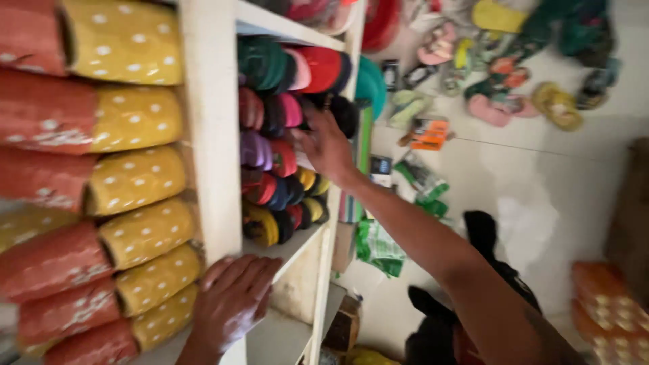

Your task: The person wipes three different pairs of flip-flops with a red cloth and places each pair onto a shelf.

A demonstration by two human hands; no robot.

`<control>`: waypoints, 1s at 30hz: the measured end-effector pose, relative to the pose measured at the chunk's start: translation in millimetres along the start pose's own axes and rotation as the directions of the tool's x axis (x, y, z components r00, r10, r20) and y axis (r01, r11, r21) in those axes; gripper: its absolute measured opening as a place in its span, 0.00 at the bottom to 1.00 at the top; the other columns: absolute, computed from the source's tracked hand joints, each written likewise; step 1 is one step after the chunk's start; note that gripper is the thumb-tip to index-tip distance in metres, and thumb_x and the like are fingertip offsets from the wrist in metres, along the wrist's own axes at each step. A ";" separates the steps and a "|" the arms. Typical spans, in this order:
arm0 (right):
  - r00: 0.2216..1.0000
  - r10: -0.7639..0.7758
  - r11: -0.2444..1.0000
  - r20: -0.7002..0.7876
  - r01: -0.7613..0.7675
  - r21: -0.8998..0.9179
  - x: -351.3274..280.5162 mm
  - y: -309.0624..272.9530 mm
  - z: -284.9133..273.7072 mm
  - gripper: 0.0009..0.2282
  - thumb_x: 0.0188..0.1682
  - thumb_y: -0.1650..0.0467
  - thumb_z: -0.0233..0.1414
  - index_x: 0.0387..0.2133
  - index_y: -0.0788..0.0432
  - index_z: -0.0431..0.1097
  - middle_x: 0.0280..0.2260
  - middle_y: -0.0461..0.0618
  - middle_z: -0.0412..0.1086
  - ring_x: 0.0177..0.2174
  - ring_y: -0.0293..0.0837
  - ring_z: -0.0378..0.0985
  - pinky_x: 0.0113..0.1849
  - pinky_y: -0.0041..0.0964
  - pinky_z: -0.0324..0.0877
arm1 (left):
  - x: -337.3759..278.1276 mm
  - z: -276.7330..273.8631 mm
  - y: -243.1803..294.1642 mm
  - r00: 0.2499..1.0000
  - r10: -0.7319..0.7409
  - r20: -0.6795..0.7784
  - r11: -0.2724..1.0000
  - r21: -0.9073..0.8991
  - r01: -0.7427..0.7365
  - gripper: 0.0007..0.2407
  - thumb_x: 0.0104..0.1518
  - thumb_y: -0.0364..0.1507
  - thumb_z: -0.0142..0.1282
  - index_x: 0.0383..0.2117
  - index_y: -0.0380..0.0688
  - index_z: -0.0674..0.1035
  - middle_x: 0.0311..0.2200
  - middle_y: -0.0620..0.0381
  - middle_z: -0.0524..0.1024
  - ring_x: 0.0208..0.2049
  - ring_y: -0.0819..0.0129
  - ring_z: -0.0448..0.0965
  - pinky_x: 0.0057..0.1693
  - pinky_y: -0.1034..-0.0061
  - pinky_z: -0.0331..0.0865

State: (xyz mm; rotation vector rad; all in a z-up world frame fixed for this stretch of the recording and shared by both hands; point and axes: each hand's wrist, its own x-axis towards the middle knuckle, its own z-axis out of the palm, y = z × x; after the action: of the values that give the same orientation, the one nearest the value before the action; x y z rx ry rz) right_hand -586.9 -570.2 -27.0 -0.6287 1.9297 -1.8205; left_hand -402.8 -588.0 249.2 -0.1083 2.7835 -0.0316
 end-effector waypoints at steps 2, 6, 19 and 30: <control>0.999 -0.039 0.995 -0.017 0.037 -0.095 -59.2 45.3 -30.9 0.18 0.54 0.68 0.56 0.56 0.61 0.65 0.48 0.63 0.69 0.47 0.64 0.74 0.47 0.52 0.71 | 1.2 3.4 -1.4 1.000 0.009 -0.016 1.000 -0.007 -0.009 0.18 0.49 0.31 0.60 0.48 0.52 0.79 0.43 0.65 0.80 0.47 0.69 0.77 0.58 0.64 0.61; 0.818 0.396 0.824 0.417 -0.116 -0.554 -265.7 179.5 -88.3 0.12 0.51 0.68 0.51 0.43 0.64 0.67 0.32 0.63 0.69 0.35 0.62 0.73 0.37 0.58 0.68 | 4.8 -0.8 1.8 1.000 -0.009 -0.015 0.999 0.040 0.010 0.16 0.49 0.31 0.59 0.47 0.52 0.79 0.41 0.65 0.81 0.45 0.69 0.78 0.56 0.64 0.62; 0.132 0.325 0.917 0.936 -0.287 -0.278 -601.5 51.2 -211.7 0.16 0.48 0.62 0.55 0.41 0.63 0.73 0.35 0.65 0.74 0.37 0.66 0.76 0.37 0.59 0.71 | 3.4 30.7 -17.1 0.993 0.105 -0.058 0.994 0.040 -0.103 0.10 0.53 0.32 0.59 0.41 0.53 0.83 0.36 0.64 0.83 0.40 0.69 0.81 0.55 0.68 0.66; -0.243 0.082 0.697 0.967 -0.679 -0.230 -619.4 71.9 -188.0 0.13 0.56 0.65 0.49 0.34 0.65 0.75 0.29 0.65 0.74 0.29 0.51 0.76 0.34 0.51 0.70 | 1.3 19.9 -26.3 0.990 0.137 -0.028 0.975 0.181 -0.130 0.11 0.50 0.34 0.58 0.37 0.51 0.87 0.29 0.64 0.83 0.33 0.71 0.81 0.46 0.70 0.68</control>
State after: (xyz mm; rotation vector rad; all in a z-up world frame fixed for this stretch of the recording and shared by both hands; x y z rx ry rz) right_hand -195.4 -53.9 -93.1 -0.6847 0.3994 -0.6111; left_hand -395.1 -614.6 231.1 0.1265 2.8054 -0.2519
